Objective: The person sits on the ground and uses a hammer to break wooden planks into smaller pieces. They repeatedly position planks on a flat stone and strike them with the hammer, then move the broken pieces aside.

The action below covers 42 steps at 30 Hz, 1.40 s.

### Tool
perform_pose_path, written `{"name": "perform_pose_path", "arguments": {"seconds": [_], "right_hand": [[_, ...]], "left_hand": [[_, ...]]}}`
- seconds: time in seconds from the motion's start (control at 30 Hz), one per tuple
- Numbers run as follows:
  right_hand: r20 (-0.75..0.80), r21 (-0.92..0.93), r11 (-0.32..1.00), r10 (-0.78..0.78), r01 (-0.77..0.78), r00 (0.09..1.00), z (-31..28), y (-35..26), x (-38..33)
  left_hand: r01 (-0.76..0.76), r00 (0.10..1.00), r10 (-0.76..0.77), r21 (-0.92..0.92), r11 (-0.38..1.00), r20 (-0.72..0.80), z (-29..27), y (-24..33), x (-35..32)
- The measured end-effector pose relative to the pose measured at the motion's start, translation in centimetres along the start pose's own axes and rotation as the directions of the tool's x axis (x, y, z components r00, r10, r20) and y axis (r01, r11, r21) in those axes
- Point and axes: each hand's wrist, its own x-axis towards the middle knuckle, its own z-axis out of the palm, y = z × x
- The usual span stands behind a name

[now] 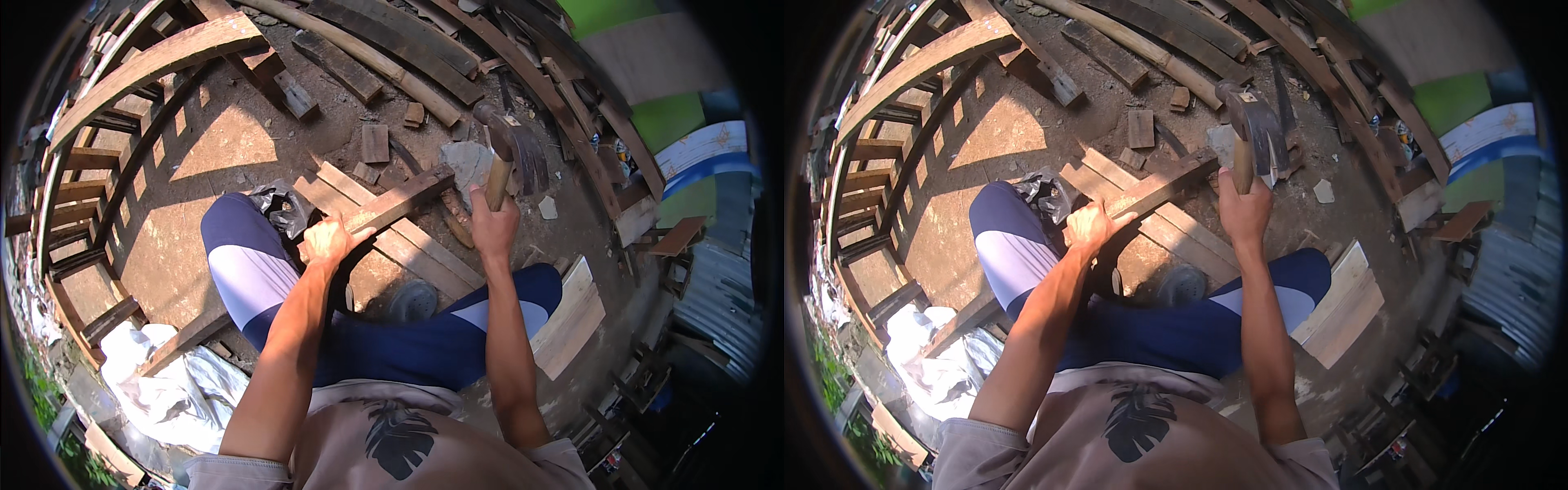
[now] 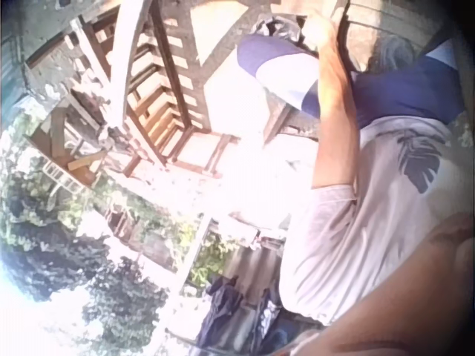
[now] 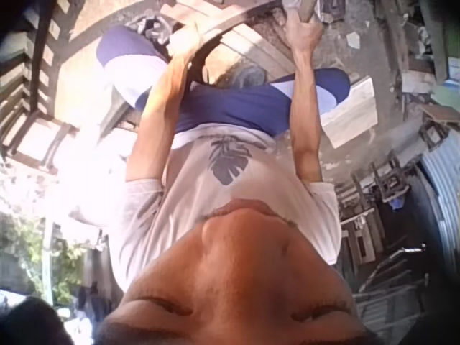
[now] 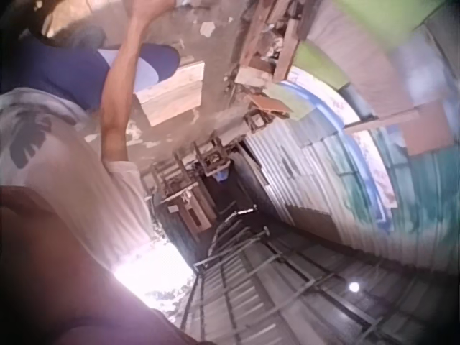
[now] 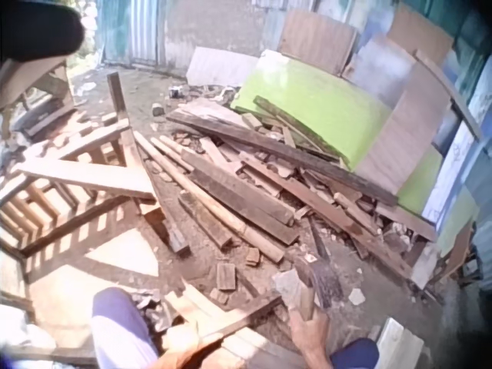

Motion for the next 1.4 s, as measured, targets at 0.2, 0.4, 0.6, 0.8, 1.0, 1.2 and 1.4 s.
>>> {"name": "perform_pose_path", "arguments": {"seconds": [0.2, 0.4, 0.6, 0.8, 1.0, 1.2, 1.4], "right_hand": [[-0.023, -0.187, 0.979, 0.078, -0.081, 0.997, 3.3, 8.5, -4.1], [-0.008, -0.136, 0.989, 0.059, -0.059, 0.998, 2.0, 1.6, -1.6], [-0.029, -0.128, 0.992, 0.015, -0.018, 0.999, -0.8, 2.2, -2.4], [-0.031, 0.002, 0.969, 0.246, -0.246, 0.969, -2.6, 7.2, -3.5], [0.0, 0.417, 0.786, 0.503, -0.457, 0.864, -4.3, 5.8, -3.2], [0.011, 0.496, 0.737, 0.524, -0.459, 0.852, -5.4, 5.8, -3.1], [0.071, 0.521, 0.721, 0.497, -0.457, 0.865, -5.7, 5.4, -3.1]], "left_hand": [[-0.045, 0.999, 0.045, -0.004, 0.999, -0.027, 0.7, 0.2, 0.2], [-0.026, 0.999, 0.026, 0.006, 1.0, -0.044, 0.5, 0.1, 0.2], [-0.05, 0.999, 0.05, -0.12, 0.992, -0.006, -0.1, 0.0, -0.5], [0.011, 0.99, 0.015, -0.186, 0.983, 0.14, -0.6, 0.0, -0.5], [0.104, 0.994, -0.092, -0.265, 0.959, 0.06, 0.4, 0.9, -2.5], [0.249, 0.847, -0.169, -0.097, 0.964, 0.504, 1.2, -0.7, 0.9], [-0.072, 0.994, 0.09, 0.262, 0.962, -0.057, 2.6, 2.6, -3.7]]}}
